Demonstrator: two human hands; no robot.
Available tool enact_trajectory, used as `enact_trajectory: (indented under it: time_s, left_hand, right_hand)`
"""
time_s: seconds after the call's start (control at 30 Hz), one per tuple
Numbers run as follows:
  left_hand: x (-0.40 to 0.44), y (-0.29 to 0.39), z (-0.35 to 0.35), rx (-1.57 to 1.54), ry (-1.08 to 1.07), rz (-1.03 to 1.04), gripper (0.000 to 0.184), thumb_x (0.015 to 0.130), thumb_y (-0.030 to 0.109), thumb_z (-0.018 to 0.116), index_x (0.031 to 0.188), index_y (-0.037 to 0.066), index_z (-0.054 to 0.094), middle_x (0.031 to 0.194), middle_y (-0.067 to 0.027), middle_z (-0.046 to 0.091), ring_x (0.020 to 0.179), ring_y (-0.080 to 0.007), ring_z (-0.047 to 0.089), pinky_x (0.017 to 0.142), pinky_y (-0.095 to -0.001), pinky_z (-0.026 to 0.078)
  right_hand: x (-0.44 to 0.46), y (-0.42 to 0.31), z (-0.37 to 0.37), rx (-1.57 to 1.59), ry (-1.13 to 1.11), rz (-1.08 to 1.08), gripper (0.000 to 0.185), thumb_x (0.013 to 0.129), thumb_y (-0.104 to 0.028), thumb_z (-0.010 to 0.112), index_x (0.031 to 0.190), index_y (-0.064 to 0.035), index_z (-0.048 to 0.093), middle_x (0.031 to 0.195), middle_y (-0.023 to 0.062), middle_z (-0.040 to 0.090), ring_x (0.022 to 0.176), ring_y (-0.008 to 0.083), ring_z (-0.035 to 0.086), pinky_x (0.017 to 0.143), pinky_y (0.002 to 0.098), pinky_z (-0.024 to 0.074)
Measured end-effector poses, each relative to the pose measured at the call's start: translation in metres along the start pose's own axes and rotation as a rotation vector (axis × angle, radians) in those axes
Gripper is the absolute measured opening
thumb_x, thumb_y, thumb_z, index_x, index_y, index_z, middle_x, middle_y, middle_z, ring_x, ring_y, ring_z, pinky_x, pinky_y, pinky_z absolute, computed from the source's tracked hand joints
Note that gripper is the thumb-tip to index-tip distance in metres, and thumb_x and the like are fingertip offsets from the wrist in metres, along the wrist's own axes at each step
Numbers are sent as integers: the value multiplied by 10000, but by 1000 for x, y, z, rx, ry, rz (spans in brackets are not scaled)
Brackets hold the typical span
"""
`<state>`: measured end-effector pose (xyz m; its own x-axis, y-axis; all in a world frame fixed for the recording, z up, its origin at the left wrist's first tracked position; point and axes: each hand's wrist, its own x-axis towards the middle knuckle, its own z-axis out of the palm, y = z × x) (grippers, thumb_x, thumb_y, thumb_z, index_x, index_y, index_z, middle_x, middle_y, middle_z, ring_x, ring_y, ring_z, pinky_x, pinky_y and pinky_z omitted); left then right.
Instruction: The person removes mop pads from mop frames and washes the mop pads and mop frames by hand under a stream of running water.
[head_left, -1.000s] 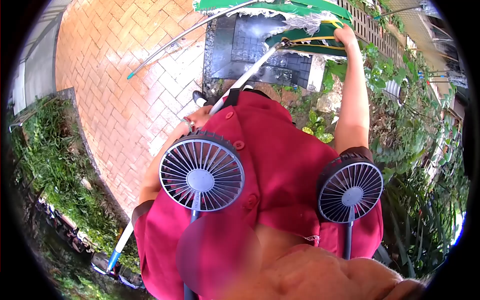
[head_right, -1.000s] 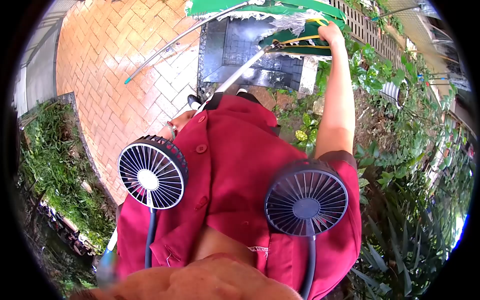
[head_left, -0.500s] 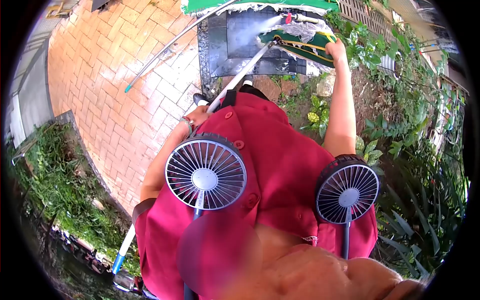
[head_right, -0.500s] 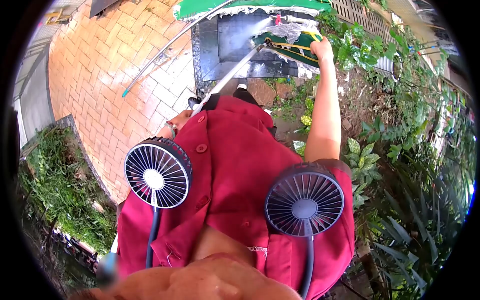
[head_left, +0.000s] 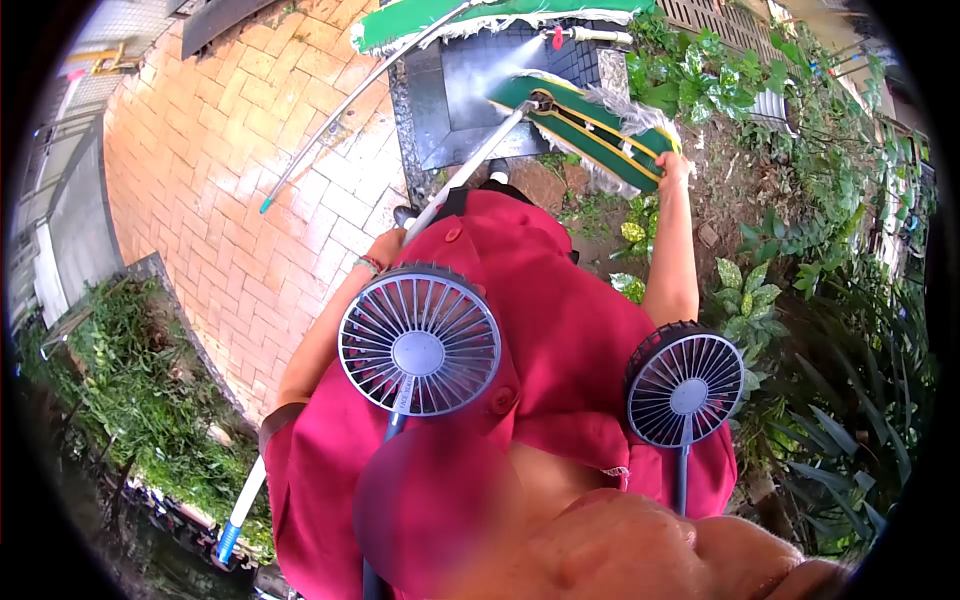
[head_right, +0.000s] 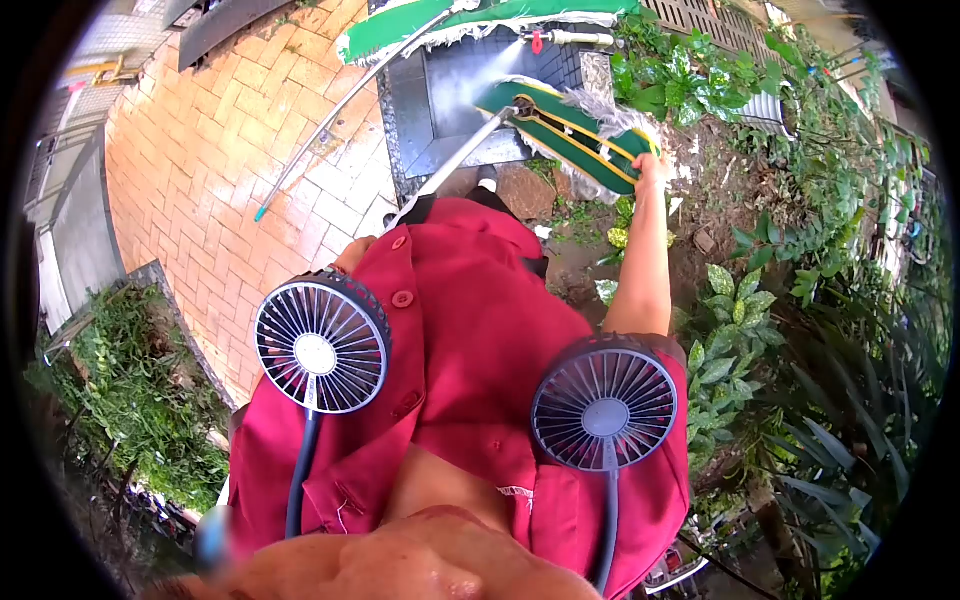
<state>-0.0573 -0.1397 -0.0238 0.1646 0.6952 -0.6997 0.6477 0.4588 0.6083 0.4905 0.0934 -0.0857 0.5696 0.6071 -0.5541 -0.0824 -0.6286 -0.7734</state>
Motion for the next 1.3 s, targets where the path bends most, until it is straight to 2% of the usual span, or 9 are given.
enact_trajectory:
  time_s: [0.07,0.17,0.3,0.4,0.53,0.7,0.97,1.17,1.3]
  left_hand:
    - [3,4,0,43,0,55,398,776,366,558,932,2,607,883,-262,604,867,-401,584,740,-429,460]
    - [22,-28,13,28,-33,66,389,771,359,561,918,2,604,875,-263,604,864,-404,582,744,-429,461]
    - [27,-16,20,-3,7,51,374,764,344,570,900,-3,602,865,-260,607,861,-405,585,741,-419,463]
    - [18,-3,19,-50,10,-9,364,767,339,581,895,-1,606,860,-254,613,857,-381,601,733,-402,467]
    - [7,31,16,-89,44,-37,421,771,372,586,967,-1,607,851,-237,623,834,-332,620,725,-396,467]
    - [32,-16,52,-183,81,31,415,775,353,582,991,0,603,853,-224,628,831,-324,619,718,-383,465]
    - [5,-6,47,-259,89,21,430,763,342,602,999,-17,597,865,-197,641,820,-276,625,721,-364,467]
    - [-13,-1,24,-351,-88,-99,438,753,355,622,987,-16,609,825,-164,645,777,-207,615,709,-336,470]
    - [-23,-9,17,-200,-77,-107,417,753,338,625,975,-15,616,785,-159,644,725,-211,619,672,-337,471]
  right_hand:
    - [3,11,-4,67,100,39,202,459,68,530,627,-35,486,568,32,430,442,144,353,403,287,265]
    - [4,3,-3,72,67,48,239,462,65,529,679,-30,494,585,34,437,447,143,354,406,292,270]
    - [-7,-49,13,-115,-81,-75,366,478,74,510,836,-5,520,652,46,482,519,173,430,443,310,338]
    - [-11,-78,46,-36,-215,-278,415,522,65,487,926,5,564,683,59,537,606,175,506,510,286,396]
    - [6,-121,94,-305,-286,-459,430,538,15,492,957,2,590,723,82,587,633,180,538,553,299,418]
    - [14,-154,123,-381,-343,-519,414,538,-3,486,933,-13,608,730,87,615,662,183,574,618,288,442]
    - [-38,-102,87,-461,-326,-671,354,622,27,452,934,-44,601,689,65,595,588,125,541,553,263,425]
    - [-87,-29,34,-202,-349,-425,374,578,91,436,916,-22,548,761,17,525,660,123,488,536,232,384]
    - [-119,-5,24,-40,-297,-343,425,576,142,412,937,-28,556,756,9,524,622,103,455,504,225,360]
